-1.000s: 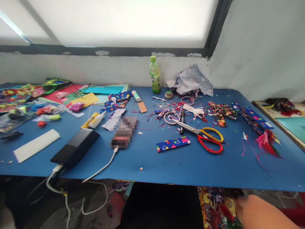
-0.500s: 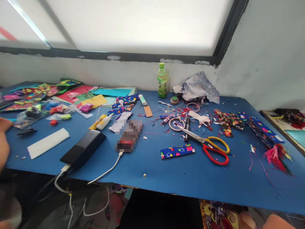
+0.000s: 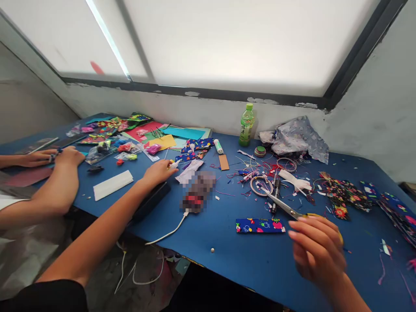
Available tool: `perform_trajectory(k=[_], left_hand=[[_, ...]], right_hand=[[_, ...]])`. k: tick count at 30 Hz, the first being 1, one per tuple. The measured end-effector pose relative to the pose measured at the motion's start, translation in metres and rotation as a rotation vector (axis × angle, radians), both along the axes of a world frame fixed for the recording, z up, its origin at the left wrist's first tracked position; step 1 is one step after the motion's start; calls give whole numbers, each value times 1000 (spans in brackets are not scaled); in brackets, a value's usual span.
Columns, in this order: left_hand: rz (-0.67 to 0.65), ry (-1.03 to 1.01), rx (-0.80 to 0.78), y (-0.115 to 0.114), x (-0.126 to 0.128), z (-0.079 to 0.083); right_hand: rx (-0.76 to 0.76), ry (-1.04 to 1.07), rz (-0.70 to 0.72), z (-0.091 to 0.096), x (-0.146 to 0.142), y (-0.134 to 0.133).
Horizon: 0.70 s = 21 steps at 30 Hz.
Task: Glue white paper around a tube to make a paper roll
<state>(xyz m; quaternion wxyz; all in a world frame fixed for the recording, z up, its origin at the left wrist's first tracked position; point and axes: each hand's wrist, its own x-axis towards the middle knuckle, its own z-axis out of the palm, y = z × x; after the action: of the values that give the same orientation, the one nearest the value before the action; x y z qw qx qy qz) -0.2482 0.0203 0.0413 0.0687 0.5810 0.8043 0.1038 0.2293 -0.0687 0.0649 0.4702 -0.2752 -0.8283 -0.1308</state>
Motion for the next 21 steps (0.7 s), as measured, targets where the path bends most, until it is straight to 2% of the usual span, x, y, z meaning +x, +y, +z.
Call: perform_trajectory(k=[2, 3, 6, 10, 13, 17, 19, 21], left_hand=[[12, 21, -57, 9, -4, -3], [17, 25, -76, 13, -5, -2], [29, 11, -70, 21, -4, 6], [3, -83, 113, 22, 23, 19], [-123, -246, 288, 12, 71, 26], [-433, -571, 379, -16, 158, 20], [-552, -733, 405, -30, 197, 10], [-644, -890, 397, -41, 224, -2]], right_hand=[[100, -78, 81, -11, -17, 25], [91, -92, 95, -17, -24, 34], [-47, -108, 136, -34, -37, 42], [-176, -102, 159, -48, -40, 38], [-299, -80, 132, -54, -43, 35], [-501, -63, 68, -60, -51, 35], [-688, -8, 70, -61, -54, 35], [-966, 124, 111, -61, -56, 35]])
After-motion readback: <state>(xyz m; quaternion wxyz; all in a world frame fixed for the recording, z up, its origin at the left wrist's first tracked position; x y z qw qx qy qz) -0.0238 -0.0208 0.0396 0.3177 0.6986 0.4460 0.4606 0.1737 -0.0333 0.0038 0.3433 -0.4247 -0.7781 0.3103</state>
